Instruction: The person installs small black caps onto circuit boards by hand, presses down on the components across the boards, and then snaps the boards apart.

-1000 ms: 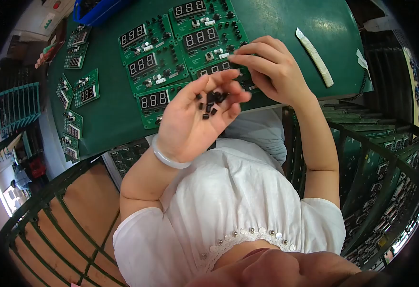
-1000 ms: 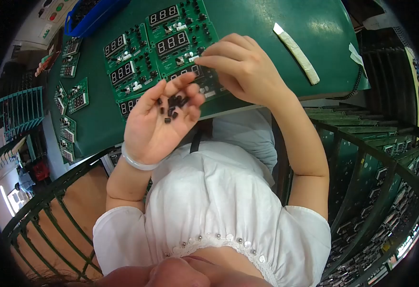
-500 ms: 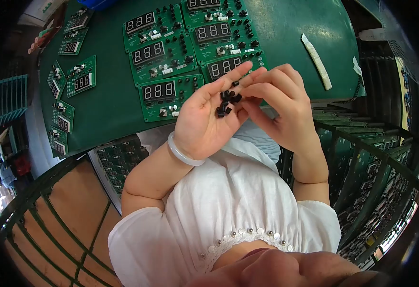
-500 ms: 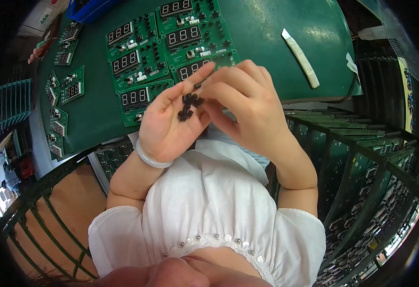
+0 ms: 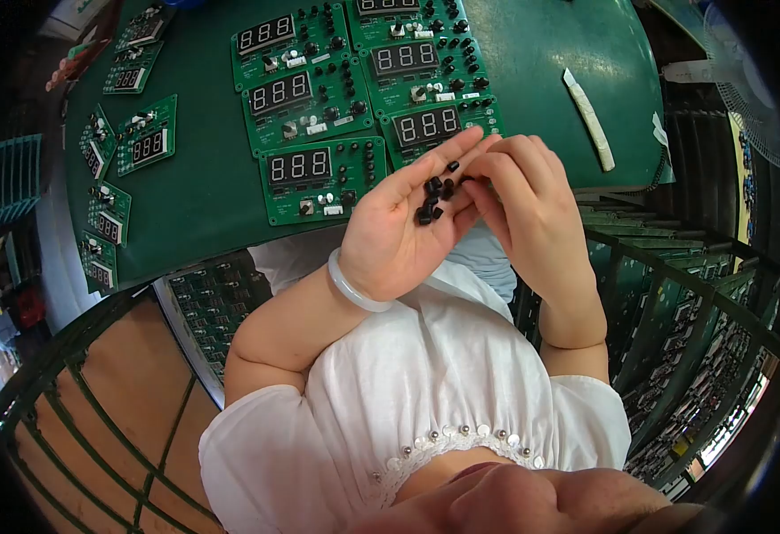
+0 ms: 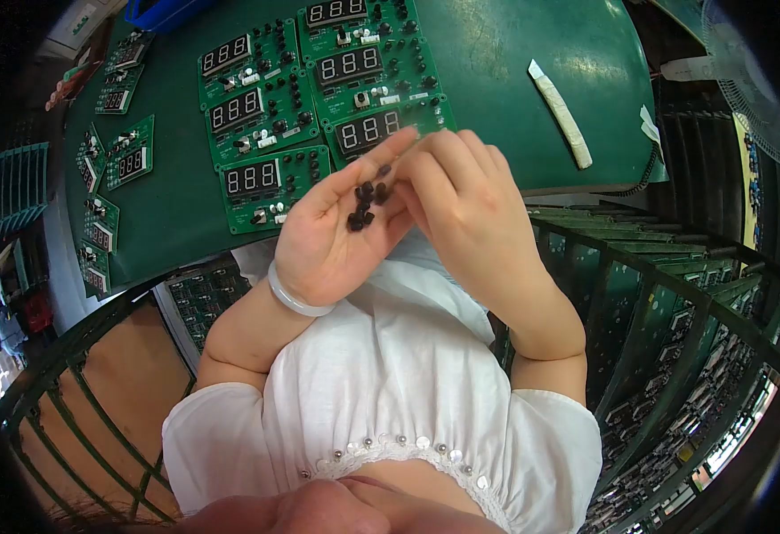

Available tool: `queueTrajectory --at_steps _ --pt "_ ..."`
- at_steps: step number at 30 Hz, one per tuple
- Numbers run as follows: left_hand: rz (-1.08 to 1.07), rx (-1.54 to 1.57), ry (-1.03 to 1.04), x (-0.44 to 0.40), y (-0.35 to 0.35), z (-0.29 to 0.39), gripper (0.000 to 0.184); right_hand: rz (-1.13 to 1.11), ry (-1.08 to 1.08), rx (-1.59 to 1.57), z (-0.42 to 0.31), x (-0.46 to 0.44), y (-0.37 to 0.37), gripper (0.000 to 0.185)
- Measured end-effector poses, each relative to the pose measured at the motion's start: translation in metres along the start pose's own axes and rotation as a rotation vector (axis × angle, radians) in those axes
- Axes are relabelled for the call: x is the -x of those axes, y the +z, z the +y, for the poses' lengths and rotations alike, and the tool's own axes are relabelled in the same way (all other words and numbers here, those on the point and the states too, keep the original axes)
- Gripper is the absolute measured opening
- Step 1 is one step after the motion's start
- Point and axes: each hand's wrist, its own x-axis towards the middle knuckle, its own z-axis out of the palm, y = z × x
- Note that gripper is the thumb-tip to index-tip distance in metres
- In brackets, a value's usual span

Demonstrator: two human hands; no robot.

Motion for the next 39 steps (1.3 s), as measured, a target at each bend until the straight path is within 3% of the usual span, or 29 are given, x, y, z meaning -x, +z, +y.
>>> queueTrajectory --at_steps 5,8,13,16,20,21,23,25,29,33,39 --pt "-0.015 -0.042 -0.015 0.0 -0.006 -0.003 0.052 -0.102 0.027 -0.038 0.001 0.001 -0.003 0.019" --pt "0.029 -0.097 0.002 -0.002 -0.002 -0.003 0.051 -0.057 0.099 -0.384 0.014 0.002 0.0 0.018" --pt "0.259 -0.23 0.022 0.006 0.017 0.006 0.043 0.029 0.207 -0.394 0.04 -0.001 -0.004 0.014" --pt "0.247 -0.377 -0.003 0.021 0.0 0.016 0.035 0.027 0.209 -0.261 0.061 -0.004 0.01 0.014" --pt "-0.133 -0.121 -0.111 0.018 -0.039 0.029 0.032 -0.017 0.169 -0.22 0.064 -0.007 0.027 0.015" --pt "-0.154 -0.197 -0.11 0.016 -0.041 0.032 0.03 -0.007 0.139 -0.169 0.063 -0.01 0.029 0.014" --pt "-0.094 -0.778 0.16 0.013 -0.037 0.029 0.024 0.016 0.077 -0.068 0.061 -0.014 0.03 0.014" --pt "0.098 -1.768 0.73 -0.001 -0.006 0.018 0.017 -0.004 0.105 -0.151 0.064 -0.015 0.03 0.012" --pt "0.186 -2.336 0.801 -0.016 0.013 0.018 0.024 -0.012 0.272 -0.512 0.068 -0.011 0.027 0.007" --pt "0.155 -2.499 0.807 -0.035 0.014 0.009 0.027 0.048 0.276 -0.772 0.071 -0.008 0.033 0.004" --pt "0.09 -2.46 0.878 -0.05 0.003 0.008 0.017 0.058 0.196 -0.753 0.077 -0.008 0.031 0.004"
